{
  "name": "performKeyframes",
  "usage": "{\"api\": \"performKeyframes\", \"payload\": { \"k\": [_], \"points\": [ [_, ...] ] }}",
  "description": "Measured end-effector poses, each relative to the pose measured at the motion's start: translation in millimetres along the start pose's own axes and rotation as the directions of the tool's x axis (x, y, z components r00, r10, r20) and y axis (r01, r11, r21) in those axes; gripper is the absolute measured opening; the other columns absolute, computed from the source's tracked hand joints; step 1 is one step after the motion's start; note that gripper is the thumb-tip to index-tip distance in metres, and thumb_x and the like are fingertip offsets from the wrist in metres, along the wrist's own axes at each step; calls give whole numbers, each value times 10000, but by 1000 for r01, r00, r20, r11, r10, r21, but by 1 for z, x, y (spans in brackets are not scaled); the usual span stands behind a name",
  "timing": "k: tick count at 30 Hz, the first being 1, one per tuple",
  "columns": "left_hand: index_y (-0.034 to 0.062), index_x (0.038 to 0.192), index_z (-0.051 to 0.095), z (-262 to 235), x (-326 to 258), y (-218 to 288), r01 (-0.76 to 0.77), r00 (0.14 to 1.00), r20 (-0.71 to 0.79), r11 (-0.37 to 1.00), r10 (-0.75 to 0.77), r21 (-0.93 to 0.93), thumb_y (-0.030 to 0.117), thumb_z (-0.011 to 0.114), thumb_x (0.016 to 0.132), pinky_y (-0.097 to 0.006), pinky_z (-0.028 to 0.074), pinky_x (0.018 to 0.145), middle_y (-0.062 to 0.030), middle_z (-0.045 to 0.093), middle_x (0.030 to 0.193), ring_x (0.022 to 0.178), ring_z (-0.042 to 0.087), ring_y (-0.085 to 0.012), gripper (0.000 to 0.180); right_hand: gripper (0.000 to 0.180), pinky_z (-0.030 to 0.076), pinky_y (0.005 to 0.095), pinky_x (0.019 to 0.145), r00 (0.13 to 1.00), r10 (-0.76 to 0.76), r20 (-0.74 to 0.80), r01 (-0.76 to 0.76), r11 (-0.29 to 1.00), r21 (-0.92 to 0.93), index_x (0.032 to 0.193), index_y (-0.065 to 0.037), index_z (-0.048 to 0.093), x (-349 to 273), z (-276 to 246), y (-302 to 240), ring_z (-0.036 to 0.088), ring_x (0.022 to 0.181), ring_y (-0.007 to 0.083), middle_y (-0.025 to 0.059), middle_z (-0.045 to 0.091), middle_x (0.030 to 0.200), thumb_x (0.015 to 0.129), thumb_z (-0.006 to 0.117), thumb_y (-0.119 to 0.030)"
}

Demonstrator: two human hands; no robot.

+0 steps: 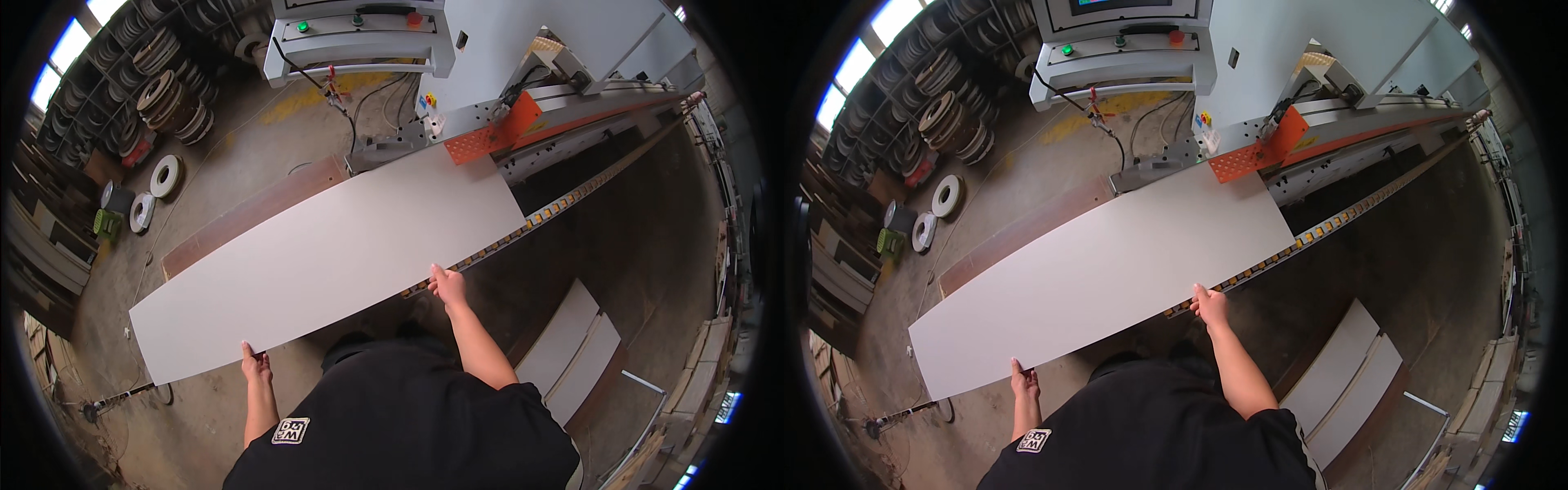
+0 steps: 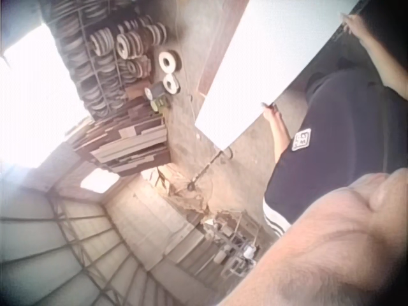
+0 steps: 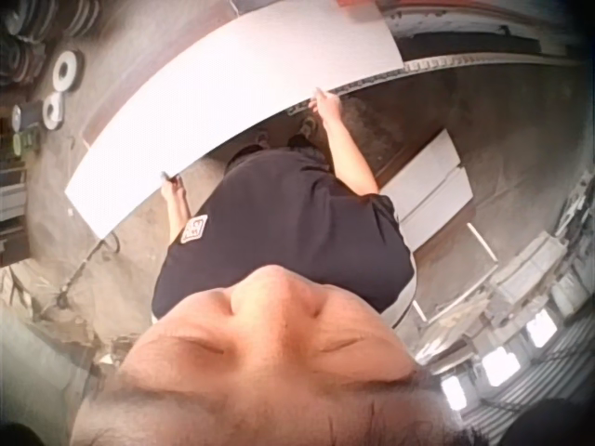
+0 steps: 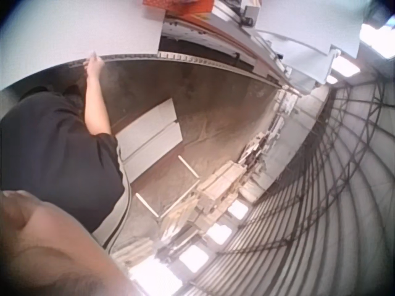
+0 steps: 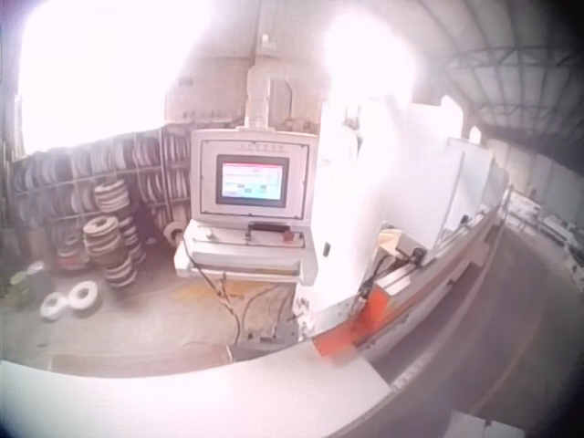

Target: The person picks up white boards from a stack on a table and feeds them one at a time into an industrial edge-banding machine.

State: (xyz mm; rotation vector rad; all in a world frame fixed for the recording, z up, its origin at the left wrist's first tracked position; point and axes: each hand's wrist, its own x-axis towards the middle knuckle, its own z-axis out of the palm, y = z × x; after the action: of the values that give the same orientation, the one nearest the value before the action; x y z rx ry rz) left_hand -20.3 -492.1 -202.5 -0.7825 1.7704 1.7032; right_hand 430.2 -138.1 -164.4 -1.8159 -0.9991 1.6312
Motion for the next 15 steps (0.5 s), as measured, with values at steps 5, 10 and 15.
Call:
{"api": "performKeyframes", "payload": {
  "k": [5, 10, 15],
  "points": [
    [129, 1076, 653, 6, -5, -2, -3, 1000, -20, 1000, 3, -13, 492, 756, 876, -223, 479, 531, 14, 685, 929, 745, 636, -130, 427, 445, 376, 228, 451, 1000, 26, 10, -26, 1000, -1, 699, -22, 634, 3, -4, -9, 474, 457, 76, 34, 603, 582, 954, 668, -385],
    [132, 1086, 654, 19, -14, -10, 30, 999, -24, 1000, -30, 1, 505, 749, 876, -208, 474, 508, 18, 690, 934, 740, 638, -118, 439, 440, 382, 235, 454, 999, 32, -16, -32, 999, 39, 698, -11, 642, 15, -19, -9, 490, 459, 83, 40, 609, 580, 951, 679, -369],
    [159, 1083, 657, 42, -30, -31, 106, 994, 26, 994, -106, 14, 520, 721, 892, -193, 450, 482, 37, 696, 943, 715, 635, -96, 413, 444, 372, 234, 455, 996, 9, -88, -7, 1000, 19, 690, -7, 643, 33, -50, -23, 486, 463, 80, 35, 599, 572, 949, 683, -365]
  ]
}}
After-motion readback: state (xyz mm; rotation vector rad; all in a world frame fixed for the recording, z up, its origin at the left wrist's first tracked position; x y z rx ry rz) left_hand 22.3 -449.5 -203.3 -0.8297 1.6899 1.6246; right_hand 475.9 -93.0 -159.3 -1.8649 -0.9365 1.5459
